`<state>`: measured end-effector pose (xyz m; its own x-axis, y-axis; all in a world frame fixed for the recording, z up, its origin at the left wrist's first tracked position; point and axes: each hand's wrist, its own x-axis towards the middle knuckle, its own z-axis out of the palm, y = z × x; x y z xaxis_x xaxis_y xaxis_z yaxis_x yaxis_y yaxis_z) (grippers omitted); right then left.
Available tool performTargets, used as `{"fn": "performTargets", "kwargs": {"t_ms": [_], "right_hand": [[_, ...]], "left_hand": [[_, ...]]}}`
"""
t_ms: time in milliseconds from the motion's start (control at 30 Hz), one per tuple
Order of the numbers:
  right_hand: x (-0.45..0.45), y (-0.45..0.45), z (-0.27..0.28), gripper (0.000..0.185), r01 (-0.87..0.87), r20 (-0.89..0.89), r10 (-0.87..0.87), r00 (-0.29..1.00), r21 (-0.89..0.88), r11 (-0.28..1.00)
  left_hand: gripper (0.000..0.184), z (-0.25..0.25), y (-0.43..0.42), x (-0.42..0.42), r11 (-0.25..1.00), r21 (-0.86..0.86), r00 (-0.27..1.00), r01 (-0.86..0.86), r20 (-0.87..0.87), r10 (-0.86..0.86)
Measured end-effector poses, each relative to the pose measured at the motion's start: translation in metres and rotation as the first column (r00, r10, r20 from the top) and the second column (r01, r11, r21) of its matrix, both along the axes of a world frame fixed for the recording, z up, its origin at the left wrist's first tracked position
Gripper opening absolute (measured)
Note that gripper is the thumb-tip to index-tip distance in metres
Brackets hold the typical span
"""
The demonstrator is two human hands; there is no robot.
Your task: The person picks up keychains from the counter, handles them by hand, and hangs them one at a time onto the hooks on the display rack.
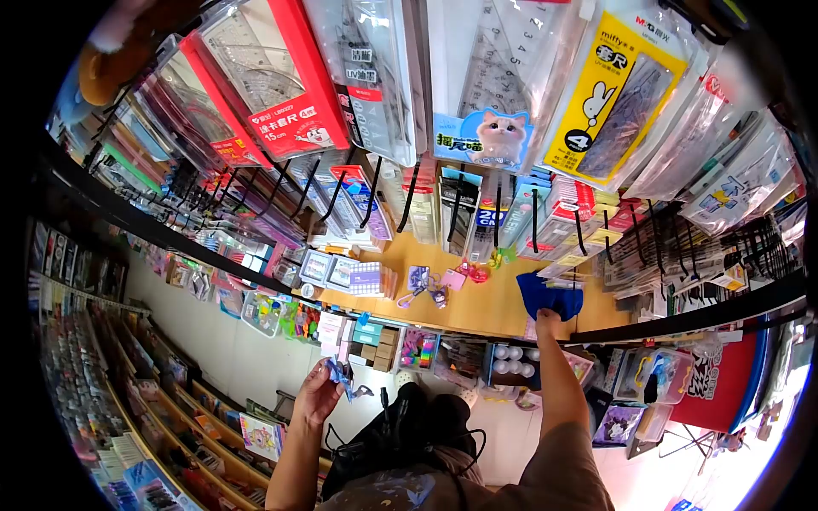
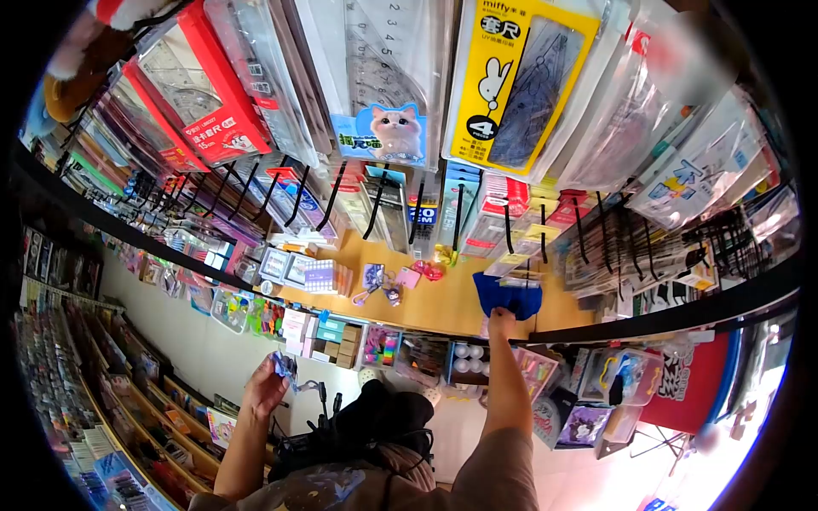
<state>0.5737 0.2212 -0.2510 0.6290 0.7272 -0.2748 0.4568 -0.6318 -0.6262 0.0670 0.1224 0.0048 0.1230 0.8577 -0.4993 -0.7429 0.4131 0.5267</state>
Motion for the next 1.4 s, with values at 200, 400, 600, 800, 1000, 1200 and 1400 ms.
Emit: {"fn": "performTargets", "kwargs": {"t_ms": [200, 400, 600, 800, 1000, 1200, 1400], "right_hand": [[-0.015, -0.019, 0.036, 0.007, -0.254, 0.489, 0.221, 0.844, 0.001, 0.967], [-0.047, 0.033, 0.008, 0.010, -0.463, 0.270, 0.470, 0.840, -0.092, 0.881], [-0.068, 0.033, 0.000, 0.011, -0.347, 0.296, 0.324, 0.899, 0.029, 0.937], [-0.036, -0.029, -0.022, 0.021, 0.181, 0.132, -0.211, 0.969, 0.212, 0.960], [0.046, -0.023, -0.067, 0.024, 0.088, 0.233, -0.074, 0.970, -0.051, 0.995], [0.031, -0.005, -0.026, 0.002, 0.536, -0.645, -0.258, 0.719, 0.278, 0.797], [0.005, -0.041, 0.115, 0.006, 0.532, -0.835, 0.026, 0.550, 0.374, 0.759]], "left_hand": [[0.024, 0.009, 0.006, 0.022, 1.000, 0.001, 1.000, 0.002, 0.015, -0.002], [0.024, -0.014, -0.006, 0.031, 0.999, -0.031, 1.000, -0.022, 0.010, 0.022], [0.022, -0.020, -0.030, 0.024, 0.994, -0.029, 0.994, -0.103, 0.022, 0.104], [0.024, -0.018, -0.045, 0.017, 0.980, -0.045, 0.981, -0.192, -0.020, 0.191], [0.023, -0.018, -0.040, 0.030, 0.982, -0.058, 0.983, -0.182, -0.025, 0.181], [0.023, -0.008, -0.037, 0.035, 0.986, -0.044, 0.987, -0.163, -0.015, 0.163], [0.026, 0.003, -0.033, 0.034, 0.986, -0.039, 0.987, -0.161, 0.025, 0.162]]}}
